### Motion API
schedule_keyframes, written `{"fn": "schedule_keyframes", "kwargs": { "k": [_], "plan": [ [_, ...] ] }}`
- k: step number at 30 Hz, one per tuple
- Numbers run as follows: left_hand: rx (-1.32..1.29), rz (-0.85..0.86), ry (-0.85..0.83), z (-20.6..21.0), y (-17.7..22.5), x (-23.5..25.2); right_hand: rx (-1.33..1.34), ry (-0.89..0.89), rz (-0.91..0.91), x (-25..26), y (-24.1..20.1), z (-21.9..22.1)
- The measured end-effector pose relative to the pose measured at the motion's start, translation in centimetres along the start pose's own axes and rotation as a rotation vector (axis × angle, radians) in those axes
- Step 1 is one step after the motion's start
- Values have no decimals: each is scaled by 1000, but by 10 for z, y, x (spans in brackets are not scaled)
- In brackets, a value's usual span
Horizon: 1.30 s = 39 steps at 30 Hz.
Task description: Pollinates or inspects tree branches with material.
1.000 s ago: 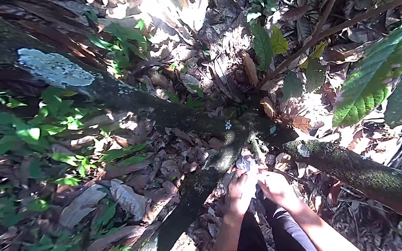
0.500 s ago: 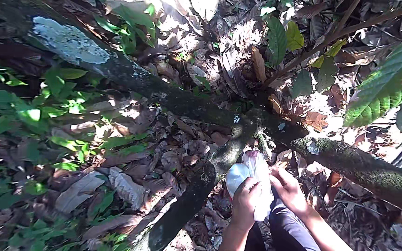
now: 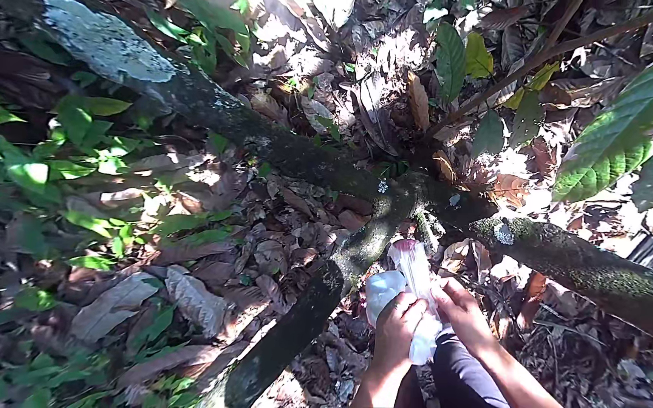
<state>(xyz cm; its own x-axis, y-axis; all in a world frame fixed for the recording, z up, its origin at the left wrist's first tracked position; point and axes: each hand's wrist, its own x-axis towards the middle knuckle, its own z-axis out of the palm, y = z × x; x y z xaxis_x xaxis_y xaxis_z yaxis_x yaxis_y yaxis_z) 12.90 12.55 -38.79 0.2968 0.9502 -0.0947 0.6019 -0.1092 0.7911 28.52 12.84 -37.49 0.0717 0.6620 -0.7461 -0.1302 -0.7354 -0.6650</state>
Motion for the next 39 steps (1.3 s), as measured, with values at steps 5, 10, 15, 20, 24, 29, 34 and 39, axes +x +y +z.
{"fn": "schedule_keyframes", "kwargs": {
  "k": [5,10,15,20,24,29,34,39],
  "plan": [
    [-119,104,14,14,-7,2,-285,-127,-15,19,-1,-9],
    [-185,-60,-39,11,-14,7,-533,-257,214,16,-14,-21],
    [-246,-182,-291,32,-27,39,-874,-367,120,17,-20,-25],
    [-196,-455,-427,34,-49,85,-830,-351,-96,45,-36,-54],
    [-198,-604,-659,21,-51,101,-909,-55,-311,87,-9,-75],
    [-595,-918,-461,7,-41,107,-1005,163,-317,82,52,-36],
    [-558,-454,-345,55,-80,75,-1121,238,-570,57,71,17],
    [-140,-477,-667,9,-54,106,-1216,111,-526,50,27,18]
  ]
}}
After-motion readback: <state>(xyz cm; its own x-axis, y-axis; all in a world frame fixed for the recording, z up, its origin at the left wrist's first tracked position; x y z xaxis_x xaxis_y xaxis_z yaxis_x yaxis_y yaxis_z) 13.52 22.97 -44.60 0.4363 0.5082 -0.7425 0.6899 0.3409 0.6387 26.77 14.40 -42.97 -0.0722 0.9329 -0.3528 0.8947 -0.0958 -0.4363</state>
